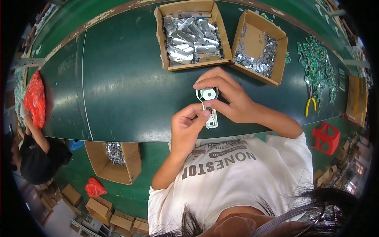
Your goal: The person assembles electronic components and circuit boards into plastic housings by hand, taking the components from boxes and fitting them together.
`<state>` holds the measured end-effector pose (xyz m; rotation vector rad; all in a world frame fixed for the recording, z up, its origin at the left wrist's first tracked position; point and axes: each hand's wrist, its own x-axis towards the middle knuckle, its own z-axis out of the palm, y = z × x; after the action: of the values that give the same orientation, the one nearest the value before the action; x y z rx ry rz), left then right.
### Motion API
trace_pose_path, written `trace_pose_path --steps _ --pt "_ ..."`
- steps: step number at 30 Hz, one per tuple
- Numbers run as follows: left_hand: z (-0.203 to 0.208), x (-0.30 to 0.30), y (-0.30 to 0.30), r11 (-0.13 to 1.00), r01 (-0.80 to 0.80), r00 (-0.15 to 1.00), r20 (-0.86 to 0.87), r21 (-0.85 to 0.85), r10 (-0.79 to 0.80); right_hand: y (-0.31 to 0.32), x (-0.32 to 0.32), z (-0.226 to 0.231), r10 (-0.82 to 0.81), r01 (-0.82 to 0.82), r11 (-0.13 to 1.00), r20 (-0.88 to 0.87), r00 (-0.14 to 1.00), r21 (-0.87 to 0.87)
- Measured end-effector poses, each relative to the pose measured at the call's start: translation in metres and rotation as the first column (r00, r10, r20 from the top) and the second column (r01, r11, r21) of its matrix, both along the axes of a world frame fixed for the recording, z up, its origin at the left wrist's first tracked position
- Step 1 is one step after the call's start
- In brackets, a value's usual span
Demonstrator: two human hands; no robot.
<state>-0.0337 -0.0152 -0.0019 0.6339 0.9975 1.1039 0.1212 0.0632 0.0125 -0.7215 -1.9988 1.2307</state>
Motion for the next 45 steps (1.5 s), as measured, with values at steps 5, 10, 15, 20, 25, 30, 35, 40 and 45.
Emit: trace_pose_path --steps 5,10,15,20,25,30,35,40,45 --pt "0.006 0.002 0.0 1.0 -0.006 0.999 -0.041 0.015 0.006 0.0 0.0 0.001 0.009 -0.009 1.0 -0.015 1.0 -0.014" --pt "0.012 0.003 0.002 0.994 0.048 0.999 0.005 -0.096 -0.048 -0.002 0.0 -0.006 0.003 -0.004 1.0 -0.054 0.999 -0.008" --pt "0.006 0.005 0.002 0.999 0.024 1.0 -0.001 0.04 -0.024 -0.007 -0.001 -0.008 -0.069 0.07 0.987 -0.011 0.998 0.147" --pt "0.009 0.008 0.0 0.995 -0.058 0.993 -0.095 0.082 0.066 -0.007 -0.005 -0.004 -0.111 0.101 0.971 0.035 0.993 0.218" --pt "0.014 0.016 -0.001 0.993 -0.034 0.965 -0.255 0.113 0.062 -0.018 -0.011 0.008 -0.189 0.128 0.951 -0.205 0.96 -0.28" --pt "0.014 0.017 0.0 0.99 -0.093 0.981 -0.159 0.105 0.109 -0.014 -0.027 -0.005 -0.355 0.361 0.932 -0.096 0.93 0.045" --pt "0.013 0.013 0.004 0.993 -0.042 0.98 -0.187 0.114 0.063 -0.014 -0.027 0.001 -0.346 0.357 0.929 -0.112 0.932 0.097" --pt "0.006 0.01 0.004 0.997 0.011 0.983 -0.184 0.07 0.002 -0.012 -0.023 -0.006 -0.304 0.302 0.949 0.01 0.953 0.094" --pt "0.009 0.013 0.007 1.0 -0.002 1.0 0.007 -0.02 0.002 -0.011 -0.022 -0.01 -0.31 0.311 0.948 -0.026 0.95 0.071"
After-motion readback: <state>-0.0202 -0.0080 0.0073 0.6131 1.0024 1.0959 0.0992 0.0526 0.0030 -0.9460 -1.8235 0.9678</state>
